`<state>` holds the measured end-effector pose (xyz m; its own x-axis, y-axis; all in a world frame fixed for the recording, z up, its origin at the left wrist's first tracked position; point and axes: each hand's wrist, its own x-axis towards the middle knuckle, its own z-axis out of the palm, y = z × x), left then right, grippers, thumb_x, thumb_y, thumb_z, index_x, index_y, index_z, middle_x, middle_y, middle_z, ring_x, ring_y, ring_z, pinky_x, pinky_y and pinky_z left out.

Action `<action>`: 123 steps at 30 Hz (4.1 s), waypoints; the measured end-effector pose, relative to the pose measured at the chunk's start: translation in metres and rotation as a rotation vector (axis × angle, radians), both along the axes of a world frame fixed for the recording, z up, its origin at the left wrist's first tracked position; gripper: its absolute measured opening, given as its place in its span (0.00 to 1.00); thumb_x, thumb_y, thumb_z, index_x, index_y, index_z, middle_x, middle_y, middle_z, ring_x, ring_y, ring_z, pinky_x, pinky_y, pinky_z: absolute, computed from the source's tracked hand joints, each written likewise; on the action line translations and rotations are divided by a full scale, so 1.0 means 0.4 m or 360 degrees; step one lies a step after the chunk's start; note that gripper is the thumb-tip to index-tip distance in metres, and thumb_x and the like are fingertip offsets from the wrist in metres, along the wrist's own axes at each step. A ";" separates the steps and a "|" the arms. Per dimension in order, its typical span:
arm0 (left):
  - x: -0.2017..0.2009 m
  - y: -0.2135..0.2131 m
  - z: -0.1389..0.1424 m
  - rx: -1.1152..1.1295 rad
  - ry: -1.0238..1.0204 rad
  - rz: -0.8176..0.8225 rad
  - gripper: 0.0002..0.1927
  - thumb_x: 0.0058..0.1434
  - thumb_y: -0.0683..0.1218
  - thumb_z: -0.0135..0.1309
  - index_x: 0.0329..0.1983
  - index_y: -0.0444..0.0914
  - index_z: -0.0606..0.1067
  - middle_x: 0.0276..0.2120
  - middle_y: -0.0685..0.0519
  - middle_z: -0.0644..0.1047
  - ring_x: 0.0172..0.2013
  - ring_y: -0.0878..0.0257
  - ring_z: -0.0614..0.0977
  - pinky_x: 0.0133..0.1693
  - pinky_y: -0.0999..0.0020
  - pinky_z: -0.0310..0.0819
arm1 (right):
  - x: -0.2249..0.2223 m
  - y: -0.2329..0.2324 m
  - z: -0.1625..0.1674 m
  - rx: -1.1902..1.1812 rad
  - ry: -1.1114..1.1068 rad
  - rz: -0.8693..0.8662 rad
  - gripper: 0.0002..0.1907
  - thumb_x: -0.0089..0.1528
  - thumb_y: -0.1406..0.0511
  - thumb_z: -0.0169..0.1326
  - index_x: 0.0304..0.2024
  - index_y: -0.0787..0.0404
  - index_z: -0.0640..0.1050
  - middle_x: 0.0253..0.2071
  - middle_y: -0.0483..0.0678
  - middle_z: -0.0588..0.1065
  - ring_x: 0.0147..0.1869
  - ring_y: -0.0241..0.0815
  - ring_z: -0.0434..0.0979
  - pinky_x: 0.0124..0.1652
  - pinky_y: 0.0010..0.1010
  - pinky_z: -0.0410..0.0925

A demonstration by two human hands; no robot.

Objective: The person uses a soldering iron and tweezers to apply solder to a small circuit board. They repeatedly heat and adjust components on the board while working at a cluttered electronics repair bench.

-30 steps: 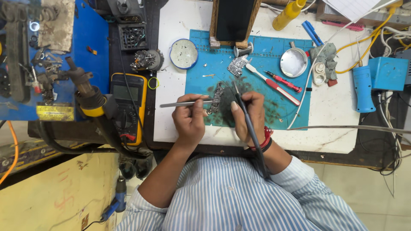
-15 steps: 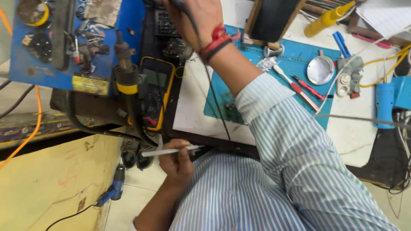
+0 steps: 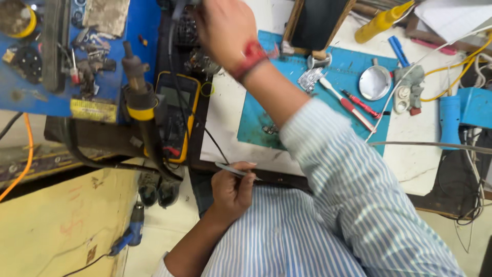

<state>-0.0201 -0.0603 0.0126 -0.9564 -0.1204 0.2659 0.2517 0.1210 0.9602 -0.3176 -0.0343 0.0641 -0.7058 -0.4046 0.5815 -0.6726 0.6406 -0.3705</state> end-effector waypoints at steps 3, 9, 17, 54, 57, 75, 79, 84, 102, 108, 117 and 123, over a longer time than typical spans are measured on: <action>-0.034 0.006 0.023 -0.0102 -0.0172 0.0081 0.07 0.69 0.43 0.56 0.45 0.34 0.77 0.22 0.52 0.75 0.21 0.66 0.77 0.26 0.71 0.70 | 0.153 0.119 0.054 -0.0512 -0.0201 0.0165 0.10 0.66 0.63 0.62 0.45 0.62 0.79 0.31 0.51 0.77 0.33 0.48 0.80 0.33 0.35 0.69; -0.112 0.022 0.045 -0.0722 0.0021 -0.0040 0.06 0.68 0.44 0.58 0.43 0.37 0.75 0.26 0.48 0.77 0.24 0.54 0.79 0.28 0.61 0.71 | 0.415 0.353 0.084 -0.0348 -0.1035 0.0472 0.15 0.60 0.65 0.59 0.47 0.66 0.80 0.21 0.51 0.71 0.22 0.43 0.71 0.26 0.32 0.64; -0.154 0.051 0.053 -0.0948 -0.0047 -0.0357 0.20 0.63 0.47 0.61 0.57 0.38 0.74 0.28 0.49 0.79 0.27 0.52 0.82 0.30 0.58 0.75 | 0.534 0.510 -0.017 -0.0830 -0.0745 -0.0278 0.09 0.72 0.67 0.49 0.45 0.64 0.80 0.35 0.49 0.79 0.34 0.38 0.79 0.34 0.28 0.69; -0.219 0.025 0.047 -0.1349 0.0191 0.0163 0.40 0.47 0.60 0.73 0.56 0.34 0.73 0.42 0.51 0.76 0.44 0.55 0.77 0.53 0.51 0.59 | 0.515 0.430 -0.059 -0.0565 -0.0229 -0.0119 0.08 0.62 0.75 0.62 0.44 0.67 0.80 0.44 0.56 0.81 0.47 0.52 0.84 0.49 0.36 0.75; -0.215 0.026 0.047 -0.1372 0.0221 0.0163 0.39 0.48 0.60 0.73 0.56 0.35 0.73 0.43 0.51 0.76 0.43 0.55 0.76 0.53 0.51 0.59 | 0.515 0.430 -0.061 -0.0550 -0.0207 -0.0122 0.07 0.62 0.74 0.62 0.44 0.68 0.80 0.44 0.57 0.81 0.46 0.52 0.84 0.48 0.36 0.75; -0.257 0.000 0.046 -0.1466 0.0122 0.0191 0.43 0.48 0.60 0.72 0.60 0.33 0.71 0.47 0.48 0.77 0.48 0.54 0.76 0.56 0.50 0.57 | 0.515 0.453 -0.113 -0.1045 -0.0480 -0.0158 0.08 0.65 0.71 0.62 0.47 0.65 0.81 0.46 0.55 0.82 0.45 0.46 0.81 0.47 0.32 0.72; -0.285 -0.024 0.051 -0.1497 0.0142 0.0229 0.42 0.51 0.59 0.71 0.63 0.34 0.70 0.51 0.48 0.76 0.51 0.53 0.76 0.57 0.51 0.57 | 0.511 0.452 -0.113 -0.0991 -0.0474 -0.0156 0.08 0.65 0.71 0.62 0.47 0.64 0.81 0.46 0.54 0.82 0.46 0.47 0.82 0.47 0.33 0.73; -0.266 0.001 0.053 -0.1467 0.0195 0.0148 0.42 0.50 0.59 0.72 0.63 0.35 0.70 0.50 0.48 0.76 0.50 0.53 0.75 0.57 0.50 0.57 | 0.508 0.448 -0.100 -0.0776 -0.0361 -0.0157 0.09 0.63 0.71 0.63 0.46 0.65 0.80 0.46 0.55 0.82 0.46 0.49 0.83 0.47 0.33 0.73; -0.232 0.024 0.062 -0.1306 0.0258 0.0110 0.40 0.50 0.58 0.73 0.60 0.35 0.71 0.49 0.50 0.76 0.47 0.55 0.76 0.56 0.53 0.59 | 0.507 0.444 -0.098 -0.0605 -0.0199 -0.0143 0.11 0.61 0.72 0.65 0.46 0.64 0.81 0.45 0.54 0.81 0.46 0.49 0.83 0.47 0.34 0.72; -0.234 0.023 0.059 -0.1319 0.0261 0.0109 0.41 0.49 0.58 0.73 0.60 0.34 0.71 0.49 0.49 0.76 0.47 0.55 0.76 0.56 0.53 0.59 | 0.506 0.446 -0.099 -0.0668 -0.0179 -0.0115 0.10 0.61 0.72 0.65 0.45 0.65 0.81 0.44 0.54 0.82 0.44 0.48 0.82 0.45 0.33 0.72; -0.231 0.019 0.047 -0.1345 0.0269 0.0094 0.42 0.49 0.59 0.73 0.61 0.35 0.71 0.50 0.50 0.76 0.47 0.55 0.75 0.56 0.53 0.59 | 0.519 0.456 -0.130 -0.0973 -0.0473 -0.0299 0.07 0.65 0.72 0.62 0.46 0.67 0.81 0.41 0.53 0.82 0.40 0.41 0.80 0.41 0.29 0.71; -0.222 0.020 0.032 -0.1491 0.0417 0.0098 0.41 0.52 0.59 0.73 0.63 0.37 0.70 0.51 0.51 0.75 0.48 0.56 0.74 0.56 0.53 0.58 | 0.537 0.472 -0.184 -0.1514 -0.0741 -0.0365 0.08 0.70 0.69 0.59 0.49 0.68 0.80 0.37 0.49 0.80 0.37 0.33 0.80 0.38 0.25 0.74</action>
<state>-0.1088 -0.0524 0.0254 -0.8524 0.2003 0.4830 0.4112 0.8273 0.3826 -0.1027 0.1543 -0.0097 -0.9397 0.2408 0.2427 -0.2382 0.0483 -0.9700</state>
